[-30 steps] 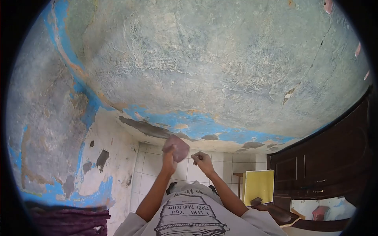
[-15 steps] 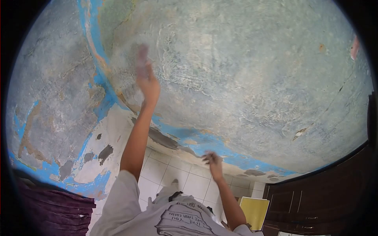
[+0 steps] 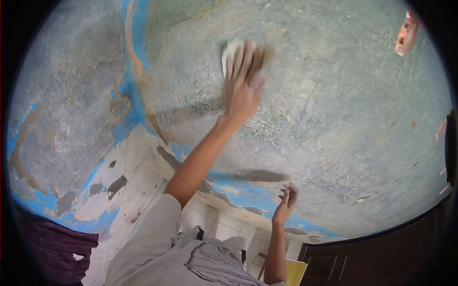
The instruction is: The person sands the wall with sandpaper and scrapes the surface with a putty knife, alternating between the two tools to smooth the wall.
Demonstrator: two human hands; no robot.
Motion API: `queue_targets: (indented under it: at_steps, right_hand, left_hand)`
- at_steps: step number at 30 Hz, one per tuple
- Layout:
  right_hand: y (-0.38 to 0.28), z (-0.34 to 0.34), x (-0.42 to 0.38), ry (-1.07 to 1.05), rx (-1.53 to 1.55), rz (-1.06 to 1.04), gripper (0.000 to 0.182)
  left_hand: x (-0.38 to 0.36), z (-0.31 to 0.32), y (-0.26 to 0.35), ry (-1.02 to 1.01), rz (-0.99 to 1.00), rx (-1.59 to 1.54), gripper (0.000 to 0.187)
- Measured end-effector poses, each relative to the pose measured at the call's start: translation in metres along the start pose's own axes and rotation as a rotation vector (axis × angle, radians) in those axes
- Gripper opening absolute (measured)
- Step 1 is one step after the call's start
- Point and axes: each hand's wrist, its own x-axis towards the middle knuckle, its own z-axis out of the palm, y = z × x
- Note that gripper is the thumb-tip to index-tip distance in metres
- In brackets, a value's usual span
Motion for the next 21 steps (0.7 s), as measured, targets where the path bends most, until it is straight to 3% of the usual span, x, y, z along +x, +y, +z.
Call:
queue_targets:
  at_steps: [3, 6, 9, 11, 15, 17, 21]
  right_hand:
    - [-0.016, 0.02, 0.007, 0.143, -0.013, -0.084, 0.036]
    - [-0.039, 0.048, 0.009, 0.209, -0.174, -0.324, 0.044]
    - [-0.031, 0.073, 0.0, 0.192, -0.16, -0.23, 0.055]
    - [-0.038, 0.083, 0.001, 0.125, -0.16, -0.185, 0.061]
    - [-0.045, 0.077, 0.004, 0.108, -0.148, -0.242, 0.067]
    - [-0.043, 0.073, 0.002, 0.118, -0.198, -0.23, 0.069]
    - [-0.027, 0.086, 0.002, 0.044, -0.294, -0.189, 0.074]
  left_hand:
    - [0.006, -0.008, -0.011, 0.044, 0.024, 0.082, 0.053]
    - [-0.09, 0.002, -0.004, 0.051, -0.183, 0.029, 0.053]
    - [-0.176, 0.008, 0.005, 0.009, -0.395, -0.027, 0.055]
    - [-0.153, 0.01, -0.001, 0.046, -0.411, -0.007, 0.056]
    - [-0.011, -0.027, -0.037, 0.118, -0.074, -0.044, 0.053]
    - [0.02, -0.037, -0.042, 0.095, -0.04, -0.04, 0.052]
    - [-0.037, -0.023, -0.038, 0.108, -0.156, 0.059, 0.054]
